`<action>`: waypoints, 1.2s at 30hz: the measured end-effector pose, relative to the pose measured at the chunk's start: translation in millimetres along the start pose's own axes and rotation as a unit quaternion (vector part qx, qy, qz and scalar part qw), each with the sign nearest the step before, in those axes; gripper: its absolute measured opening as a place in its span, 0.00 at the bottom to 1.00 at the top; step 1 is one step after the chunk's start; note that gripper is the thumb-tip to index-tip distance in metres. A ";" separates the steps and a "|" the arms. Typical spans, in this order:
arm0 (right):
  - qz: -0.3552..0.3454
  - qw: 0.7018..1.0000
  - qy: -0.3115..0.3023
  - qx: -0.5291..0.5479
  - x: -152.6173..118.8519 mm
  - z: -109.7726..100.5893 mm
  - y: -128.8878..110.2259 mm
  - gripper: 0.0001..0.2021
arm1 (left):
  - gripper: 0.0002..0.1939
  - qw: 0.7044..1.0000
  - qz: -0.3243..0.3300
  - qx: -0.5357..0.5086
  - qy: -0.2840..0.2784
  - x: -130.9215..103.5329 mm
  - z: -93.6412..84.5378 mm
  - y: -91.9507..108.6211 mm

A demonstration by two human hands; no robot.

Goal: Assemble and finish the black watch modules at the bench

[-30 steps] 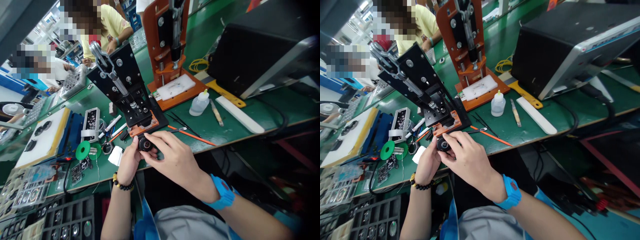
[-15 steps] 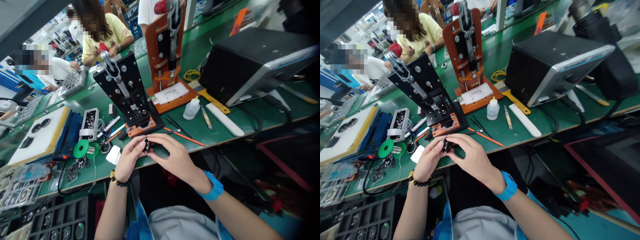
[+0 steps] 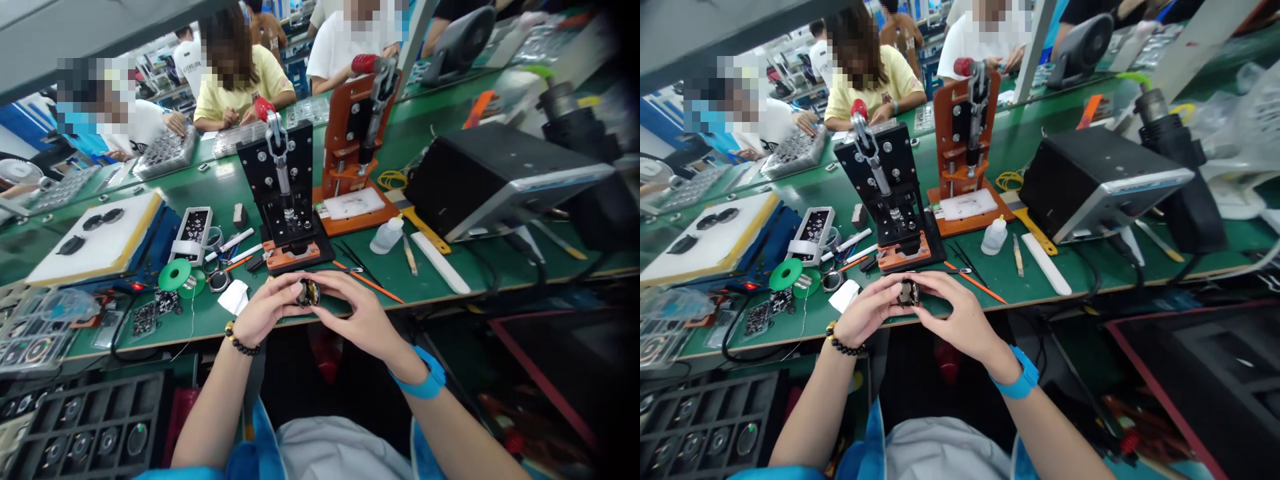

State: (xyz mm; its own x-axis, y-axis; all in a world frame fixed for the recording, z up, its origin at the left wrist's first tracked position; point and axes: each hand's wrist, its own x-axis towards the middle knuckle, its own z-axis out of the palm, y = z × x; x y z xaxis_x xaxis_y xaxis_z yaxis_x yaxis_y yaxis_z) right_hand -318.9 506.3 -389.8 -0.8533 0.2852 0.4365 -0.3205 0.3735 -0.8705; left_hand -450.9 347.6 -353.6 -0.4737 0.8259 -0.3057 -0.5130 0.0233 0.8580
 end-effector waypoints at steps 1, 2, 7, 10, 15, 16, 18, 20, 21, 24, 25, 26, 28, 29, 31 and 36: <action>-0.002 1.000 -0.004 -0.003 0.0 0.4 0.1 0.23 | 0.25 1.000 0.002 0.000 0.004 -0.3 0.3 -0.9; -0.004 1.000 -0.004 -0.007 0.0 1.0 0.2 0.23 | 0.25 1.000 0.006 0.001 0.006 -0.7 0.7 -1.6; -0.010 0.999 0.030 -0.026 -2.0 6.2 4.6 0.19 | 0.23 1.000 0.022 0.001 0.012 -2.6 1.7 -3.4; -0.022 0.997 0.052 -0.054 -4.5 9.1 9.4 0.19 | 0.23 1.000 0.025 -0.009 0.014 -2.6 1.5 -4.2; -0.066 0.989 0.087 -0.104 -8.1 11.8 14.8 0.21 | 0.23 0.999 0.023 -0.023 0.022 -2.3 1.3 -5.7; -0.067 0.988 0.091 -0.103 -8.5 12.5 15.3 0.21 | 0.23 0.999 0.022 -0.026 0.023 -2.3 1.2 -5.8; -0.063 0.989 0.094 -0.096 -9.2 13.9 15.9 0.22 | 0.23 0.999 0.021 -0.030 0.024 -2.5 1.1 -5.7; -0.056 0.990 0.096 -0.081 -9.3 14.8 16.0 0.21 | 0.23 0.999 0.021 -0.033 0.021 -2.9 0.7 -5.1; -0.049 0.992 0.097 -0.069 -9.1 14.8 15.8 0.21 | 0.23 0.999 0.021 -0.035 0.019 -3.1 0.4 -4.7; -0.017 0.996 0.084 -0.023 -7.5 12.3 14.3 0.20 | 0.22 0.999 0.022 -0.043 0.007 -3.9 -0.3 -3.8; -0.001 0.997 0.074 -0.007 -6.7 10.7 13.6 0.20 | 0.22 0.999 0.023 -0.045 0.003 -4.1 -0.5 -3.6; 0.016 0.998 0.062 0.011 -5.7 8.9 12.7 0.20 | 0.22 0.999 0.025 -0.046 -0.002 -4.2 -0.7 -3.5; 0.048 0.997 0.042 0.048 -3.7 5.0 10.9 0.20 | 0.21 0.999 0.027 -0.046 -0.011 -4.1 -1.4 -3.6; 0.061 0.995 0.033 0.065 -2.6 3.1 10.1 0.21 | 0.21 0.998 0.027 -0.046 -0.013 -4.0 -1.9 -3.6; 0.080 0.992 0.018 0.094 -0.8 -0.4 8.7 0.21 | 0.21 0.999 0.027 -0.045 -0.016 -4.0 -2.9 -3.5; 0.112 0.987 -0.011 0.113 1.1 -5.7 7.8 0.22 | 0.20 0.999 0.032 -0.021 -0.018 -6.0 -1.7 -3.2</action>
State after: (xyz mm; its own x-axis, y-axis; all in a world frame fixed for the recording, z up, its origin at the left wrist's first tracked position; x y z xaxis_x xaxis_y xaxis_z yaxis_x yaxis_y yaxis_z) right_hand -319.9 514.6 -394.9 -0.9213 0.3182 0.2236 -0.2031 0.0967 -0.9744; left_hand -447.6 341.6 -355.2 -0.4810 0.8444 -0.2359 -0.5121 -0.0523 0.8573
